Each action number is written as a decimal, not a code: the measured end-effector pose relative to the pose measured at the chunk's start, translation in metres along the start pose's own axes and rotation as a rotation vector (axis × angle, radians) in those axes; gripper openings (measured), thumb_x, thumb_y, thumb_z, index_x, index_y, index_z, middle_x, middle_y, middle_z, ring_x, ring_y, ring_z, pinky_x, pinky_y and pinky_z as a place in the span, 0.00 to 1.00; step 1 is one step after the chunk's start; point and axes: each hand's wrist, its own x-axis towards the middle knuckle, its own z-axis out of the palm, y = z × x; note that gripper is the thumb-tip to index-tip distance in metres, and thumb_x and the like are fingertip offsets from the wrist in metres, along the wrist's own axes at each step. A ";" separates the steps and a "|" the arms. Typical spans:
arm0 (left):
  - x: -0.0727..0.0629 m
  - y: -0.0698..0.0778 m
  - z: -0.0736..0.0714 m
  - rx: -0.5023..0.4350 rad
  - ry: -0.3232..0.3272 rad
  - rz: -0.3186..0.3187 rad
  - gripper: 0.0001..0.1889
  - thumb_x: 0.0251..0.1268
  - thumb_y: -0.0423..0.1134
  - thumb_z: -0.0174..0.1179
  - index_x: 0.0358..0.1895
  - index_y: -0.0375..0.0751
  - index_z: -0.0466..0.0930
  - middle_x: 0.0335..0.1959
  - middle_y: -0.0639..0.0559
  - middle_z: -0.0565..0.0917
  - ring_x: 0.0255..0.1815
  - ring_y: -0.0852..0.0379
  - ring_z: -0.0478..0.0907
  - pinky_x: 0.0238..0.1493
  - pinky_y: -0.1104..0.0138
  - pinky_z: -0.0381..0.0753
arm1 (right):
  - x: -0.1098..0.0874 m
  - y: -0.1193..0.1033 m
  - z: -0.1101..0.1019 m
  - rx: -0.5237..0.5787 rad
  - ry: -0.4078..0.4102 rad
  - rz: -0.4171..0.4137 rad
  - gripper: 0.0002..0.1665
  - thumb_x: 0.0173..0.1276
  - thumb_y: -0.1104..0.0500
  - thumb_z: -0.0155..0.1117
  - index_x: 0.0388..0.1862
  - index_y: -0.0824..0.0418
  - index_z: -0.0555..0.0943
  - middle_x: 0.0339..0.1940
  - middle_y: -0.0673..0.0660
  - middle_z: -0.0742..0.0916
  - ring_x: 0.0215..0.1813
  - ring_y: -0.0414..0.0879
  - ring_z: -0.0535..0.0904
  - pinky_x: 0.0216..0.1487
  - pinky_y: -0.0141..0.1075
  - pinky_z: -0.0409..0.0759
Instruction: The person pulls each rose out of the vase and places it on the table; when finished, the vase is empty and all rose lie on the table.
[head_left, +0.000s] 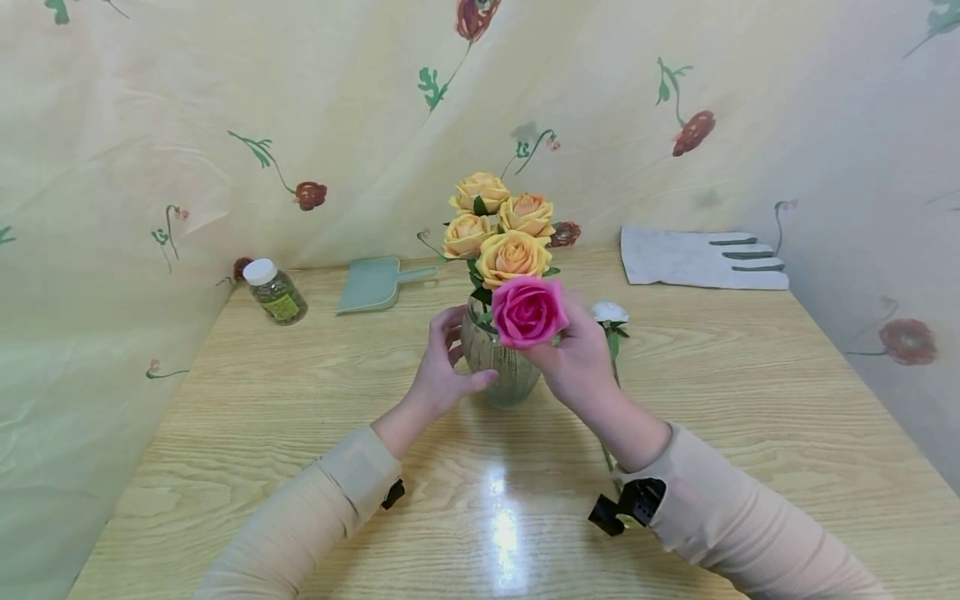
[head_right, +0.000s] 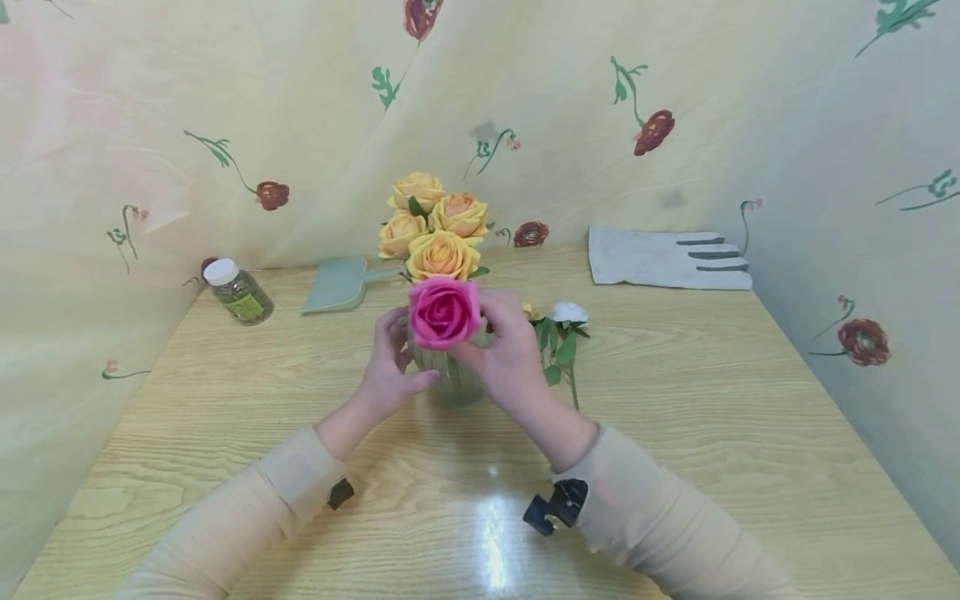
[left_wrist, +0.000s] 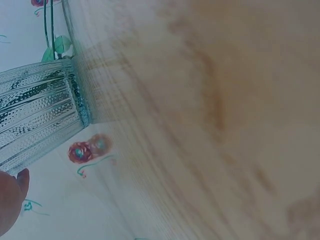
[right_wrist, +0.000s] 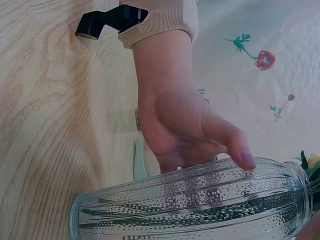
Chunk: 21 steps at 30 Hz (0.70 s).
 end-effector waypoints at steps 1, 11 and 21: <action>0.000 0.000 0.000 -0.002 -0.003 -0.003 0.47 0.45 0.30 0.67 0.67 0.40 0.44 0.65 0.39 0.58 0.62 0.44 0.59 0.63 0.52 0.64 | 0.000 0.000 0.000 -0.001 -0.003 0.001 0.26 0.51 0.67 0.72 0.52 0.63 0.78 0.48 0.54 0.83 0.48 0.45 0.71 0.51 0.38 0.69; -0.003 0.031 0.002 0.003 -0.019 -0.041 0.45 0.45 0.27 0.64 0.65 0.32 0.43 0.65 0.33 0.56 0.63 0.39 0.58 0.64 0.50 0.62 | 0.002 -0.001 0.001 -0.021 0.004 -0.043 0.23 0.55 0.62 0.71 0.51 0.63 0.79 0.48 0.56 0.83 0.49 0.47 0.71 0.51 0.38 0.70; 0.000 0.003 0.001 0.002 -0.002 -0.017 0.48 0.45 0.27 0.67 0.67 0.40 0.44 0.66 0.39 0.57 0.63 0.43 0.59 0.63 0.52 0.63 | -0.001 -0.001 0.002 0.059 0.045 -0.038 0.23 0.55 0.67 0.68 0.50 0.70 0.76 0.46 0.58 0.82 0.47 0.44 0.76 0.44 0.32 0.77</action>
